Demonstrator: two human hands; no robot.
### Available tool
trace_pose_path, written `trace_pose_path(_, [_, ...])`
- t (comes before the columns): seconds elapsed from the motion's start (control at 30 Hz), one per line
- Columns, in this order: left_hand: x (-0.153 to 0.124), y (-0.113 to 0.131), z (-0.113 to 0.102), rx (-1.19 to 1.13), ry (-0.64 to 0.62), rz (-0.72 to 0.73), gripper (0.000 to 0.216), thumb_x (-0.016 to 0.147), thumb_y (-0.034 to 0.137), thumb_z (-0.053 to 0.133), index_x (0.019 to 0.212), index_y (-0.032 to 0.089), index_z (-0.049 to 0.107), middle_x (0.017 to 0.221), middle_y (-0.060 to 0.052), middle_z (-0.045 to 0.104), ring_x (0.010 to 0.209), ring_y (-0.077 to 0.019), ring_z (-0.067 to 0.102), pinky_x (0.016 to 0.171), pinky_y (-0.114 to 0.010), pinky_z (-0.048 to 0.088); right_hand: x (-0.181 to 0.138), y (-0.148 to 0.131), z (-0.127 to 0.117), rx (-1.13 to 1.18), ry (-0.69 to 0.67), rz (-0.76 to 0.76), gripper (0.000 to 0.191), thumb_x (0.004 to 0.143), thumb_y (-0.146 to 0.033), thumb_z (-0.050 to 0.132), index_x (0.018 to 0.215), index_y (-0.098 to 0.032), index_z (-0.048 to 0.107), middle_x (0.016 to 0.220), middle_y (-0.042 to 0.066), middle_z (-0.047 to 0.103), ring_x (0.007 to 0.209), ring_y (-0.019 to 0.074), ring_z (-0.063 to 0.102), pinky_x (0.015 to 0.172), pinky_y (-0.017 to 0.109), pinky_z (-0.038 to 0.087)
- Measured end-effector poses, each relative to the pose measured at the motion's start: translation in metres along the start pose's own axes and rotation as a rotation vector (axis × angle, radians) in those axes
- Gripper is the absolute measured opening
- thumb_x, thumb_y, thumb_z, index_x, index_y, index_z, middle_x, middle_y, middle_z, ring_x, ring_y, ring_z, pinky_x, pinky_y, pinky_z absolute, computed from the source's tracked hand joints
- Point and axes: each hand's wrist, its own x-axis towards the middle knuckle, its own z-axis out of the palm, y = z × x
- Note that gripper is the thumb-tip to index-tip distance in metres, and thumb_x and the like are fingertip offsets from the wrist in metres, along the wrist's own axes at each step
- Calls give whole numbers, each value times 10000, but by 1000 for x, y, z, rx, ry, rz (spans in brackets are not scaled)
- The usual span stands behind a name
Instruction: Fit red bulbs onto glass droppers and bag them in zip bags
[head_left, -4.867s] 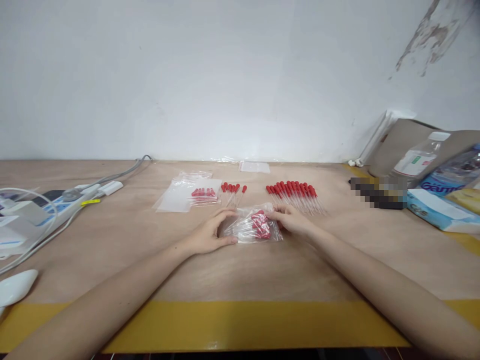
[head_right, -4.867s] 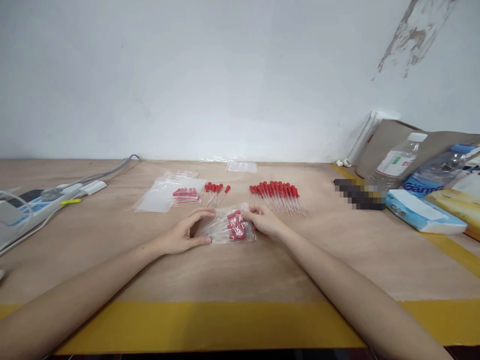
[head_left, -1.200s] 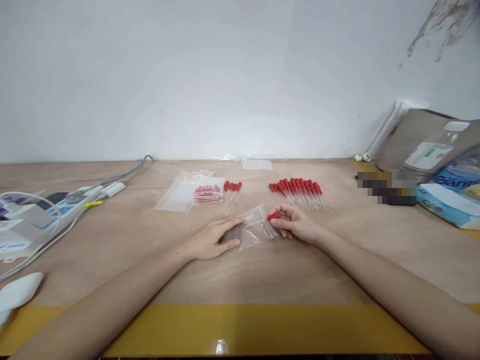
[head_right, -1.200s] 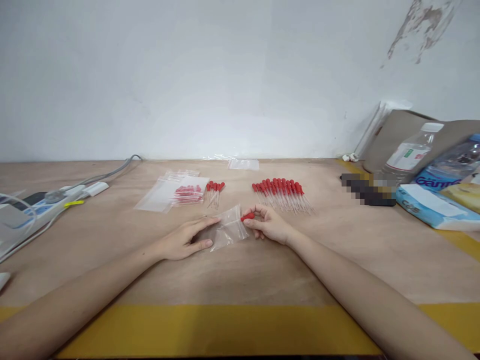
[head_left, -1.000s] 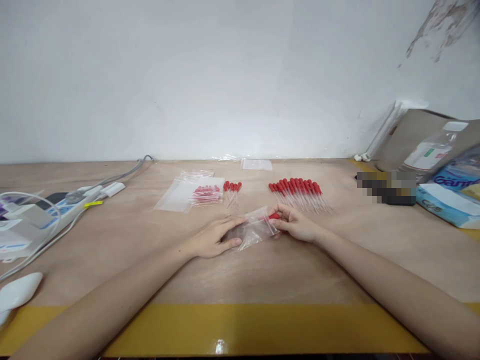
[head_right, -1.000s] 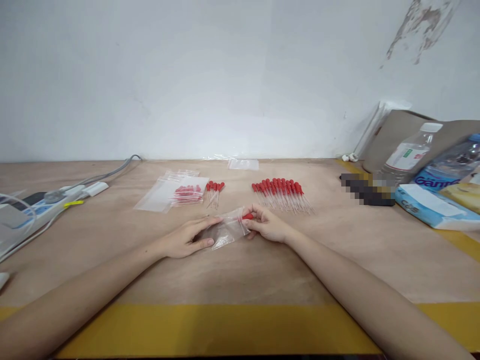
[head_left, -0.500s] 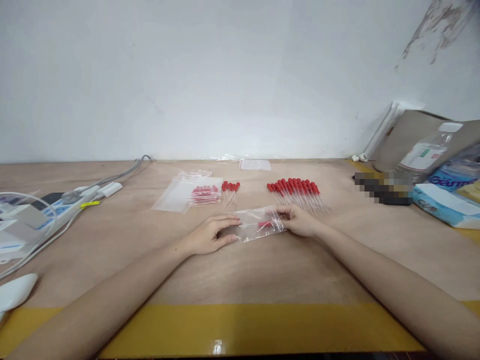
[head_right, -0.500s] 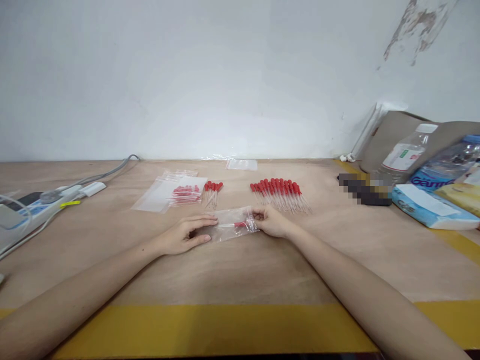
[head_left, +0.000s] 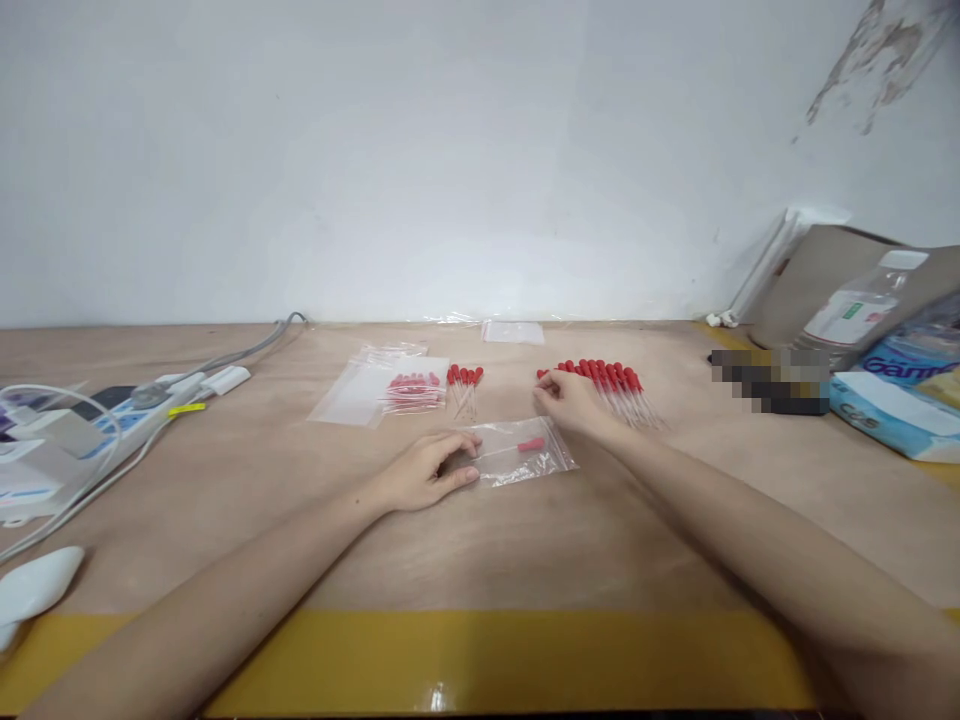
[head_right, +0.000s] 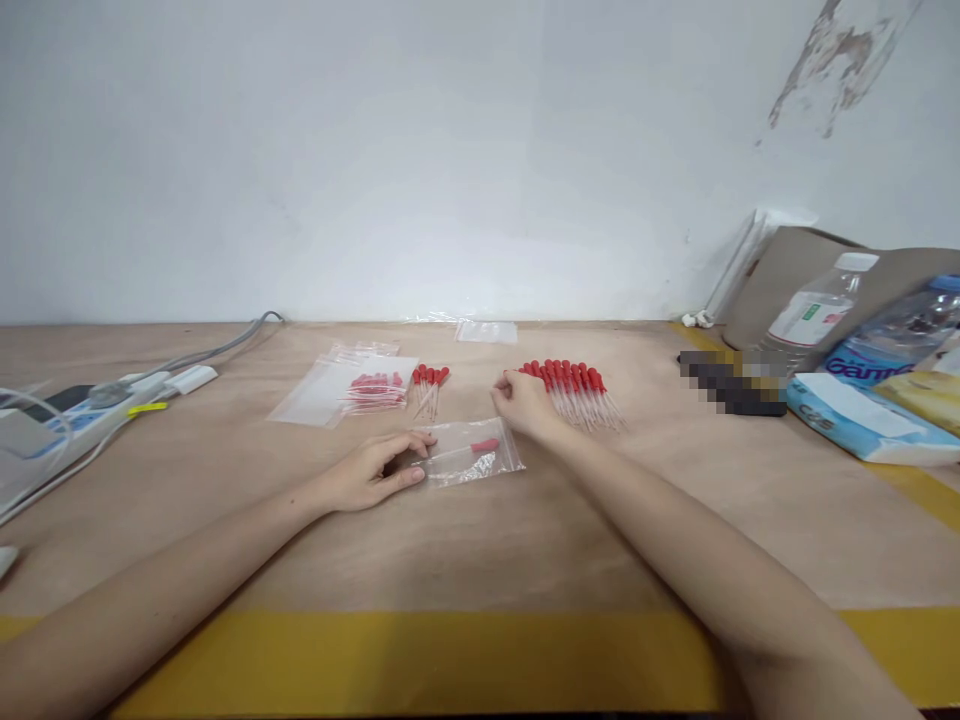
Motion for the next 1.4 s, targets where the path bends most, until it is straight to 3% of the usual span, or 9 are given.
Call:
trace_pose_path(0.07, [0,1,0,-6,-2,-9,179,841,329,485,950,189,509,1166,-72,552,1032,-179,536,853,-306,421,18,-12,15,74,-54,60,43,675,-198,601,686,-157,607,733,42,638,729,146,563,697,240,407])
trace_pose_path(0.27, [-4,0,-1,-18,3,-48,185,815,358,518,871,188,469,1170,-65,547,994,-171,544,776,-275,437,62,-37,71,230,-124,234,217,688,-338,642,656,-131,587,480,35,563,483,135,526,464,223,381])
trace_pose_path(0.47, [-5,-1,-1,-20,6,-72,200,807,375,517,847,183,475,1176,-70,544,872,-158,577,709,-270,454,74,-45,87,420,-75,332,230,717,-338,614,611,-145,546,402,-1,485,394,113,477,379,205,346])
trace_pose_path(0.6, [-4,-2,-1,-18,15,-32,247,812,361,517,996,196,514,1173,-72,550,1042,-190,532,857,-314,429,66,-37,64,565,5,338,224,795,-261,508,601,-150,494,482,-10,509,391,62,466,385,165,372])
trace_pose_path(0.73, [-4,-4,0,7,10,-17,291,820,357,509,1071,209,527,1175,-65,550,1068,-185,520,912,-327,409,41,-11,13,671,172,298,209,858,-267,393,680,-170,445,555,-27,533,428,40,503,418,135,413])
trace_pose_path(0.83, [-4,-5,0,27,5,-25,306,823,363,505,1090,216,527,1181,-60,548,1073,-185,517,903,-325,421,13,15,-20,829,361,263,149,798,-293,513,731,-182,439,548,-42,542,406,56,510,385,148,418])
trace_pose_path(0.93, [-4,-6,0,40,4,-22,315,823,364,506,1100,215,525,1189,-59,544,1081,-185,512,904,-323,423,-12,37,-33,833,375,272,194,754,-313,581,734,-187,435,534,-49,535,401,62,503,373,154,419])
trace_pose_path(1.17, [-4,-5,0,53,7,-21,328,828,361,497,1121,214,518,1176,-58,553,1081,-192,511,925,-341,410,-35,31,-19,1009,201,411,156,784,-285,550,740,-211,420,582,-22,550,470,97,565,492,229,510])
trace_pose_path(1.4, [-4,-4,-1,66,3,-40,382,824,365,505,1178,225,486,1170,-60,555,1061,-204,521,908,-350,424,-50,25,-16,985,-225,406,185,685,-232,659,748,-184,492,743,27,622,624,112,612,621,258,525])
